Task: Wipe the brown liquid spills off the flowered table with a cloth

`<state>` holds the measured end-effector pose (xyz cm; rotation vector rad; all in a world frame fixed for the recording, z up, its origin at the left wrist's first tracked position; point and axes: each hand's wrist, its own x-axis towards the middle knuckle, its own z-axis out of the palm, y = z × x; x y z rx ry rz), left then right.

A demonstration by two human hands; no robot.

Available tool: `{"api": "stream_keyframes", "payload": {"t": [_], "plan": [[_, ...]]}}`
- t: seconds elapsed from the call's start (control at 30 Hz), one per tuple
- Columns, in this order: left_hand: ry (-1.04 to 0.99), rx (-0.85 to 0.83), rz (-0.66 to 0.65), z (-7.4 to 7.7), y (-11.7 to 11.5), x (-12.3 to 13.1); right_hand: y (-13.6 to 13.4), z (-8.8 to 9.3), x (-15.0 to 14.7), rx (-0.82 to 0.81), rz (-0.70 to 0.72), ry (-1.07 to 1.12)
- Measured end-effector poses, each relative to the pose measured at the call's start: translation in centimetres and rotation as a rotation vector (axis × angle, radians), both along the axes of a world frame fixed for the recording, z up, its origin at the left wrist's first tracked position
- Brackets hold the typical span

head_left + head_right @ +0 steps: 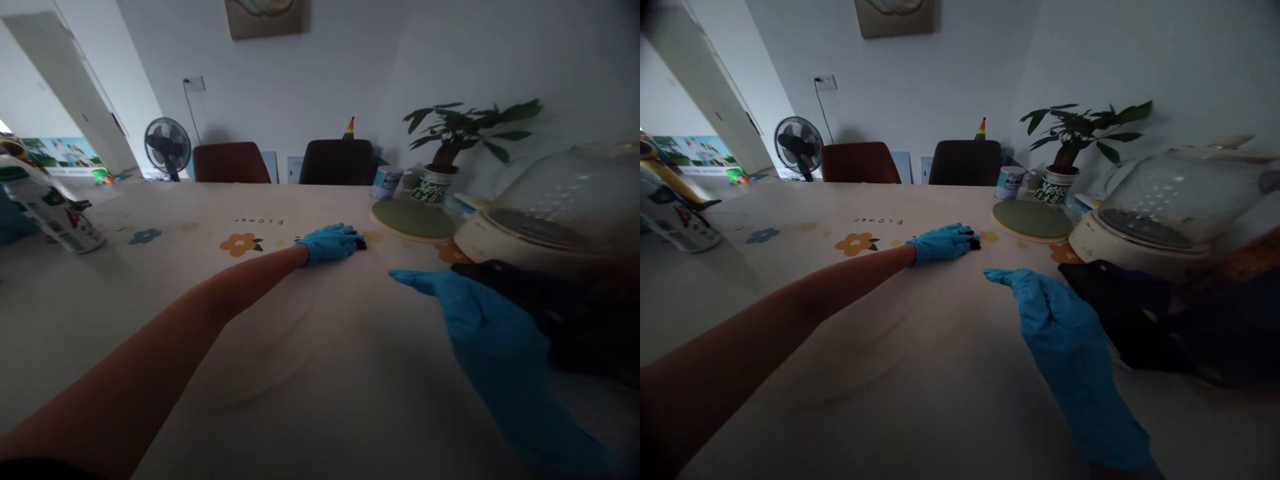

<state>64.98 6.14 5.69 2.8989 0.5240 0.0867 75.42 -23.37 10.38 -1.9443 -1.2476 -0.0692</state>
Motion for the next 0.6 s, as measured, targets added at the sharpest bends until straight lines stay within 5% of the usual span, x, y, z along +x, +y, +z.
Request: {"api": "stream_keyframes", "payload": {"t": [0.27, 0.6], "plan": [[0.014, -0.128, -0.177, 1.3, -9.0, -6.7, 0.4, -0.2, -0.4, 0.14, 0.031, 0.183], [-0.038, -0.145, -0.323, 0.9, -14.0, -18.3, 0.3, -0.3, -0.1, 0.081, 0.096, 0.228]]}}
